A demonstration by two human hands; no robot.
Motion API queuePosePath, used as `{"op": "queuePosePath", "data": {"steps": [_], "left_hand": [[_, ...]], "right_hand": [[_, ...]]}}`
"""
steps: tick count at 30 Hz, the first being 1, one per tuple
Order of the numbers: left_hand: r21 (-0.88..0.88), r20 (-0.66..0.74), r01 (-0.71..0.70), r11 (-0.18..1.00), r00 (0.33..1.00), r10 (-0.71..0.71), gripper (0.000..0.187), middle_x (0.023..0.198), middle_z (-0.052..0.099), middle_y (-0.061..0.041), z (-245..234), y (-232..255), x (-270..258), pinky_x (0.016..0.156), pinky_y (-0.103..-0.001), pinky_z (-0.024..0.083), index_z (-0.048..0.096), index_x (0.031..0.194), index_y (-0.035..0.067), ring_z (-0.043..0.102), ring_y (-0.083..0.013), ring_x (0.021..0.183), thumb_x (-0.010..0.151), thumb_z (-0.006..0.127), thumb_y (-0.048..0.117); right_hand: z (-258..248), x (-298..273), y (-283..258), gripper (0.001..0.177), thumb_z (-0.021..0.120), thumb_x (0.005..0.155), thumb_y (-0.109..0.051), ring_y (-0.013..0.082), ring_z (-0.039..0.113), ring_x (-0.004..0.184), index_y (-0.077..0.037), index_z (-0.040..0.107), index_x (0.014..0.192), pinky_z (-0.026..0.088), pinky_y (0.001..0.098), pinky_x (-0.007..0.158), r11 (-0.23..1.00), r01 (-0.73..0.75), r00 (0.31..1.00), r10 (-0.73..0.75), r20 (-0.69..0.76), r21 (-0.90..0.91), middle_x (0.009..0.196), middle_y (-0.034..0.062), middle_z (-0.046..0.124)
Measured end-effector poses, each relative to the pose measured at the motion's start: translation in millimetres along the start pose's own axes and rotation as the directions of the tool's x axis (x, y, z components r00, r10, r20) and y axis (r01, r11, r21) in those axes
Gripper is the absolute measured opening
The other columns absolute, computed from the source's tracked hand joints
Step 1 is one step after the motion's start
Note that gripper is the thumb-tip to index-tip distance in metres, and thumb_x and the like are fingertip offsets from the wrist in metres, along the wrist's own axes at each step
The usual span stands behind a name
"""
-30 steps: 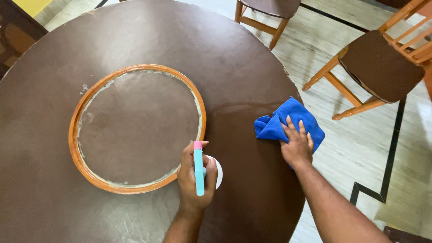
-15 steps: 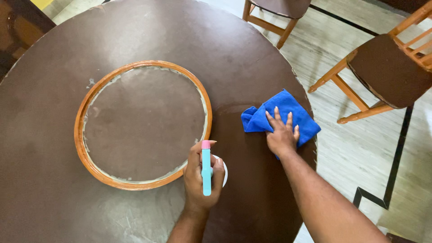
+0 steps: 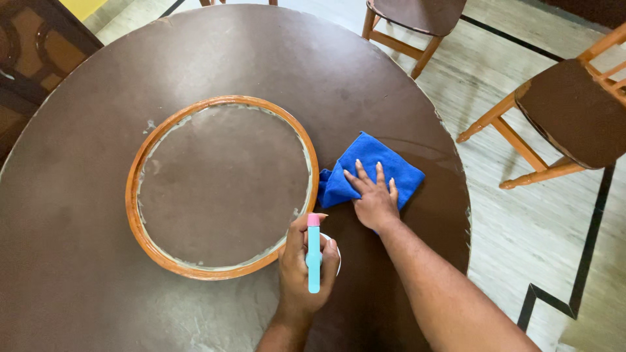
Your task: The person sprays a cleaning solution onto a blue cloth and wipes the seat of a wooden chair. They then move to a round table and wipe its surface with the same cloth.
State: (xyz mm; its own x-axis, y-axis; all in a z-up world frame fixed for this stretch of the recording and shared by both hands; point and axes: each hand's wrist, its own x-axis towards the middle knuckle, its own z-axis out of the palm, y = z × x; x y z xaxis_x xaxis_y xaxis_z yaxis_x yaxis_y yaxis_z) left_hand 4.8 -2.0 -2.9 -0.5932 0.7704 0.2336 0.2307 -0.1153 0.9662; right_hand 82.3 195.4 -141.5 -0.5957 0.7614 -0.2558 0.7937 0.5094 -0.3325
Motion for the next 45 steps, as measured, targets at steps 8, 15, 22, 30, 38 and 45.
{"op": "queuePosePath", "data": {"steps": [8, 15, 22, 30, 38, 45], "left_hand": [[-0.01, -0.018, 0.019, 1.0, 1.0, -0.02, 0.04, 0.068, 0.06, 0.0, 2, -5, 0, 0.053, -0.025, 0.049, 0.053, 0.127, 0.0, 0.059, -0.0075, 0.056, 0.089, 0.065, -0.004], [-0.043, -0.04, 0.08, 0.996, 0.996, -0.082, 0.04, 0.071, 0.059, 0.0, 6, -6, -2, 0.055, -0.024, 0.049, 0.052, 0.129, 0.0, 0.058, -0.0066, 0.06, 0.091, 0.064, -0.003], [0.039, -0.037, 0.055, 0.998, 0.998, -0.054, 0.039, 0.069, 0.058, 0.0, 9, -2, 6, 0.056, -0.025, 0.048, 0.054, 0.128, 0.001, 0.057, -0.0066, 0.059, 0.091, 0.065, 0.0], [0.1, 0.063, 0.04, 0.994, 0.997, -0.046, 0.031, 0.07, 0.056, -0.005, 10, 6, 24, 0.056, -0.03, 0.045, 0.059, 0.123, 0.003, 0.052, -0.0127, 0.059, 0.093, 0.063, 0.001], [0.351, 0.04, 0.155, 0.923, 0.983, -0.18, 0.029, 0.091, 0.072, -0.014, 37, 1, 59, 0.074, -0.044, 0.054, 0.063, 0.112, 0.004, 0.07, -0.0342, 0.083, 0.084, 0.067, 0.012], [0.338, -0.058, 0.703, 0.626, 0.68, -0.731, 0.028, 0.074, 0.072, -0.016, 45, 3, 76, 0.063, -0.043, 0.059, 0.063, 0.113, 0.011, 0.073, -0.0308, 0.062, 0.089, 0.058, 0.025]], "right_hand": [[-2, -9, -28, 0.06, 0.066, 0.09, -0.026, 0.0273, 0.005, 0.158, -0.032, 0.049, 0.147, 0.008, 0.0584, 0.123, 0.978, 0.205, 0.975, -0.2, 0.095, -0.048, 0.17, -0.0119, 0.016], [-6, -28, -15, 0.051, 0.067, 0.09, -0.029, 0.0234, 0.009, 0.157, -0.029, 0.057, 0.14, 0.009, 0.056, 0.124, 0.908, 0.418, 0.905, -0.412, 0.107, -0.037, 0.168, -0.013, 0.021], [-22, -34, 12, 0.06, 0.072, 0.084, -0.022, 0.0209, 0.017, 0.155, -0.034, 0.058, 0.14, 0.014, 0.0509, 0.123, 0.881, 0.472, 0.876, -0.472, 0.103, 0.026, 0.163, -0.0135, 0.03], [-22, -44, 67, 0.072, 0.07, 0.076, -0.009, 0.0181, 0.02, 0.156, -0.038, 0.057, 0.141, 0.016, 0.0472, 0.125, 0.964, 0.266, 0.964, -0.266, -0.006, 0.0, 0.164, -0.0154, 0.032], [-13, -54, 124, 0.057, 0.069, 0.086, -0.025, 0.0194, 0.02, 0.156, -0.037, 0.057, 0.141, 0.017, 0.0508, 0.123, 1.0, 0.011, 0.985, -0.008, -0.171, 0.022, 0.164, -0.0148, 0.033], [-15, -62, 135, 0.062, 0.071, 0.085, -0.025, 0.0194, 0.018, 0.157, -0.038, 0.054, 0.143, 0.015, 0.0516, 0.124, 1.0, -0.012, 0.988, 0.011, -0.155, -0.002, 0.165, -0.0153, 0.03]]}}
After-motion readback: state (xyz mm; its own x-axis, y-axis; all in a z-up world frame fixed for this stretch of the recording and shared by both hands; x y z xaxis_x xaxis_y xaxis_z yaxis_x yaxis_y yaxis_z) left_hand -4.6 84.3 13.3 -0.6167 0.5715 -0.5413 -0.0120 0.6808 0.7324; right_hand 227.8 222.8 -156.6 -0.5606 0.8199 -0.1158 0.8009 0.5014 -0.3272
